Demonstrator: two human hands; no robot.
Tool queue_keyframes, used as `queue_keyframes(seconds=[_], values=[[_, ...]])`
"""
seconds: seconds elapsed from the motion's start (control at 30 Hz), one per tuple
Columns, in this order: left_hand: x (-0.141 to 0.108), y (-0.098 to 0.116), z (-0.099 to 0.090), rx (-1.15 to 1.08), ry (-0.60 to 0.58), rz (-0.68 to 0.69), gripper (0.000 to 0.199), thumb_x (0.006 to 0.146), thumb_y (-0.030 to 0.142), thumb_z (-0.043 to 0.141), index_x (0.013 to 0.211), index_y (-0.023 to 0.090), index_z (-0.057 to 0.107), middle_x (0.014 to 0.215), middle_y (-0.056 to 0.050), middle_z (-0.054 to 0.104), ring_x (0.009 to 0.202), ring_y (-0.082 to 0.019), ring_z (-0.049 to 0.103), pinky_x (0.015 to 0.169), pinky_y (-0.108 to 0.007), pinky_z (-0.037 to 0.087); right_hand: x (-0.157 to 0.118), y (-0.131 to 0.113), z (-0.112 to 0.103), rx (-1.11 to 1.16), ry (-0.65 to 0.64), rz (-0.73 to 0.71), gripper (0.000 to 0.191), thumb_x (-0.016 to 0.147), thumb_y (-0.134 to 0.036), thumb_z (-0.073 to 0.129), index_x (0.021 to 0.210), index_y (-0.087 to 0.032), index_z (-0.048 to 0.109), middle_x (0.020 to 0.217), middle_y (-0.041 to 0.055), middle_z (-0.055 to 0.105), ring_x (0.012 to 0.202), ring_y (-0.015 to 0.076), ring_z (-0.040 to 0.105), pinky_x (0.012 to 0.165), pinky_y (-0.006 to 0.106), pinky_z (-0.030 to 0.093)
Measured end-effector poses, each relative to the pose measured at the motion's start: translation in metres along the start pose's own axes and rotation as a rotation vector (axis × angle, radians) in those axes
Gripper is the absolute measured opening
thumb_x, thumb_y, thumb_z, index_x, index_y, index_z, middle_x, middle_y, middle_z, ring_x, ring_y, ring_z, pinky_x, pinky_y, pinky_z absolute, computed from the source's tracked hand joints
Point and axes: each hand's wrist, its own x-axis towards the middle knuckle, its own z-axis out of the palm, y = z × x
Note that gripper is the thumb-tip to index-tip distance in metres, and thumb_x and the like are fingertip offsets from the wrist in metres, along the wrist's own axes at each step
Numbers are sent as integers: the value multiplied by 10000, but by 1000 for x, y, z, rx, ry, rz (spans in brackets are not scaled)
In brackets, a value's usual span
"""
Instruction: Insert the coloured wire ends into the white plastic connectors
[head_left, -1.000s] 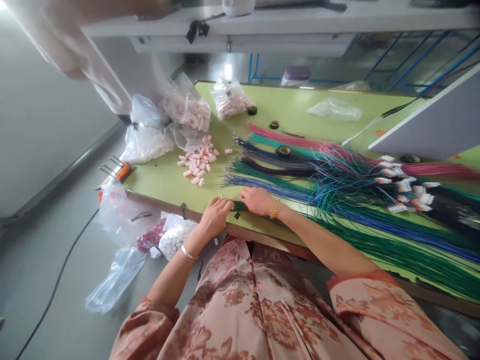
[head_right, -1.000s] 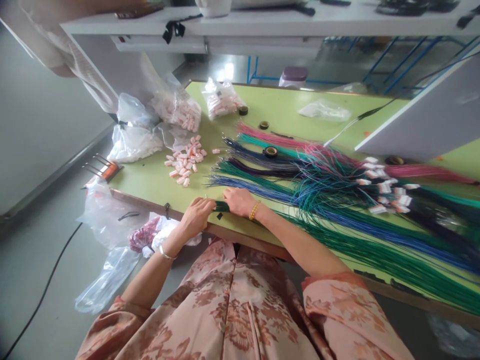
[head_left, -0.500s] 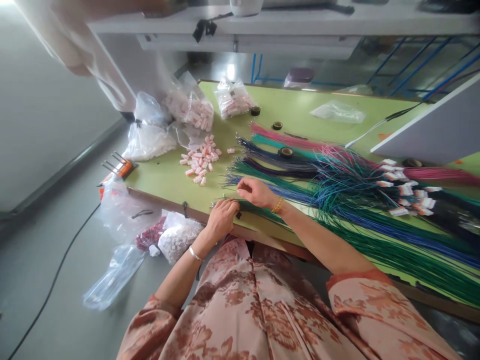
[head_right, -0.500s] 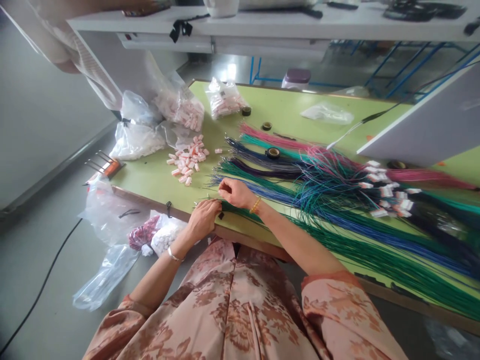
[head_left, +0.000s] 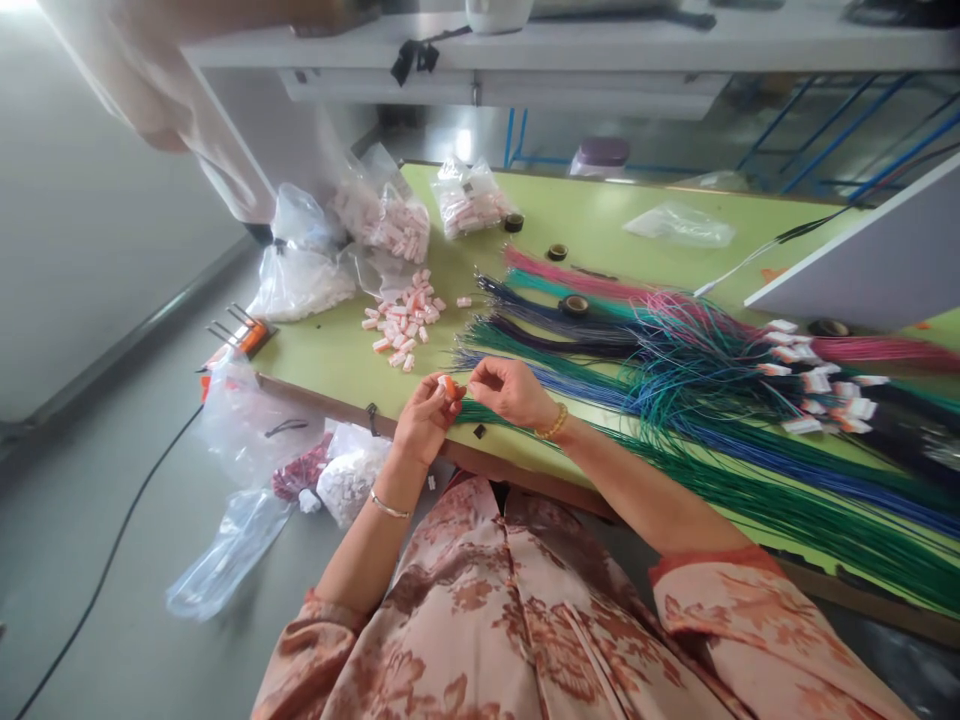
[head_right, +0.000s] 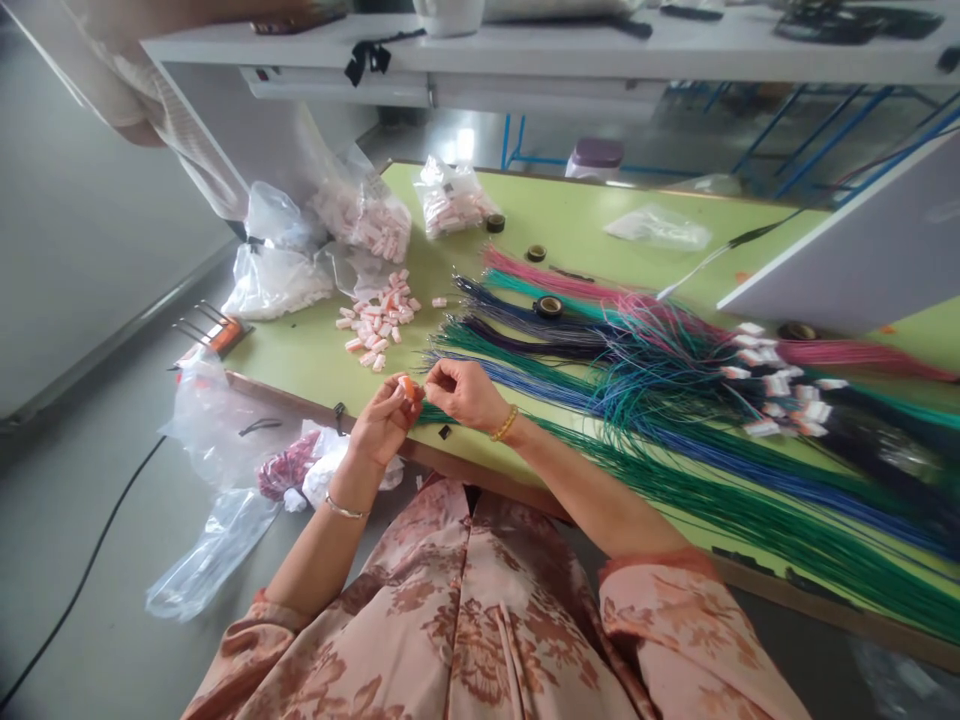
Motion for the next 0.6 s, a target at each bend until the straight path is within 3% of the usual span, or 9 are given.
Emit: queue_keyframes(seconds=[0.33,0.6], values=[[-2,-9,13,-39,-63,-78,255,717,156,760,955,178,672,831,-10,652,691,-80,593,655,-198,480,-18,4,-3,-107,81,-52,146,758,-273,569,671,-156,578,612,-12,583,560,85,447,553,216,340],[-1,-11,17,59,-54,18,318,615,236,858,880,168,694,791,-9,672,661,-76,585,624,-195,471,-22,-2,-7,-154,102,-46,151,748,-290,551,664,-165,563,619,-3,587,556,89,438,541,224,319]])
